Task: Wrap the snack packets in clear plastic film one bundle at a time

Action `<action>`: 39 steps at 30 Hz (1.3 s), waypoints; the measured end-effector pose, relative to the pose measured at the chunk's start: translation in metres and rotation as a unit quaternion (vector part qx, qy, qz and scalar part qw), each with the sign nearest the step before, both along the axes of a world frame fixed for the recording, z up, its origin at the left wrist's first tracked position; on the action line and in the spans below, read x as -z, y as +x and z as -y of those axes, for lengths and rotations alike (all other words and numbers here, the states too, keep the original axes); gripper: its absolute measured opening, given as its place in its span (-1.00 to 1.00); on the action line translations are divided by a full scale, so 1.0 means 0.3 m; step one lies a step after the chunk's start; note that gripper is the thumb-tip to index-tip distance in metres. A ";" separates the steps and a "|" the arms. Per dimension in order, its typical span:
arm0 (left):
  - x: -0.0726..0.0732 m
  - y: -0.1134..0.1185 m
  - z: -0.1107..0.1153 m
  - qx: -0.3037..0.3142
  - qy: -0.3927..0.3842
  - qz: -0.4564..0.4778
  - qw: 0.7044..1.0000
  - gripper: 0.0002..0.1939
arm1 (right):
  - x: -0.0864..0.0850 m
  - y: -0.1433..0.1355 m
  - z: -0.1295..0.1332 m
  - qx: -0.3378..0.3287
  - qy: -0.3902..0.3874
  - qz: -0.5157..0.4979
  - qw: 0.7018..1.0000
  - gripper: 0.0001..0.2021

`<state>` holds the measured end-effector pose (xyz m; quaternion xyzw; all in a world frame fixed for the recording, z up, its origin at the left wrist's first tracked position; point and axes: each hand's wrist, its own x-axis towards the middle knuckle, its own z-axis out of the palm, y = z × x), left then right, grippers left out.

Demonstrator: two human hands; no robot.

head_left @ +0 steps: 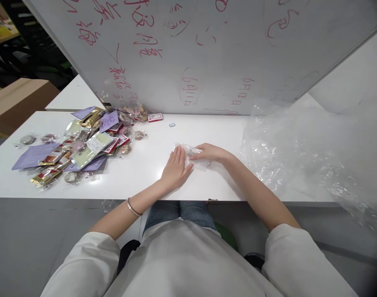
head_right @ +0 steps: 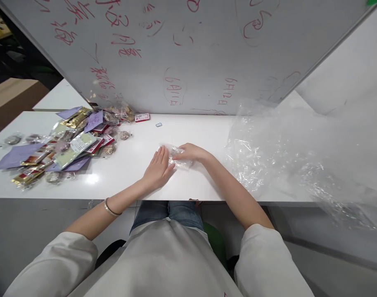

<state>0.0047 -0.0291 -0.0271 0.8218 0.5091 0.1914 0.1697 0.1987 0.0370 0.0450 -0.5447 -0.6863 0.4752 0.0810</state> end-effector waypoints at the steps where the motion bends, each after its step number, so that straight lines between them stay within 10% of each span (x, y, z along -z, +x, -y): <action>1: -0.002 0.002 -0.008 -0.017 -0.008 0.026 0.999 -0.24 | 0.006 -0.001 0.011 0.002 0.001 -0.041 0.999 -0.73; 13: -0.145 0.024 -0.073 -0.087 -0.194 0.342 0.915 -0.60 | -0.006 0.027 -0.001 -0.117 -0.028 -0.142 0.983 -0.77; 16: -0.164 0.042 -0.124 -0.120 -0.181 0.403 0.889 -0.74 | -0.017 -0.003 0.029 0.024 0.141 -0.028 0.989 -0.67; 19: -0.187 0.067 -0.170 -0.189 -0.097 0.435 0.875 -0.78 | -0.006 -0.064 0.099 0.201 0.364 0.063 0.907 -0.44; 21: -0.208 0.093 -0.184 -0.214 -0.049 0.455 0.863 -0.79 | 0.011 -0.107 0.141 0.202 0.419 0.060 0.883 -0.35; 29: -0.242 0.217 -0.155 -0.173 -0.085 0.591 0.783 -0.70 | 0.059 -0.155 0.123 0.229 0.311 -0.204 0.899 -0.31; 39: -0.204 0.246 -0.175 -0.121 -0.127 0.614 0.770 -0.52 | 0.064 -0.114 0.114 0.255 0.208 -0.383 0.863 -0.42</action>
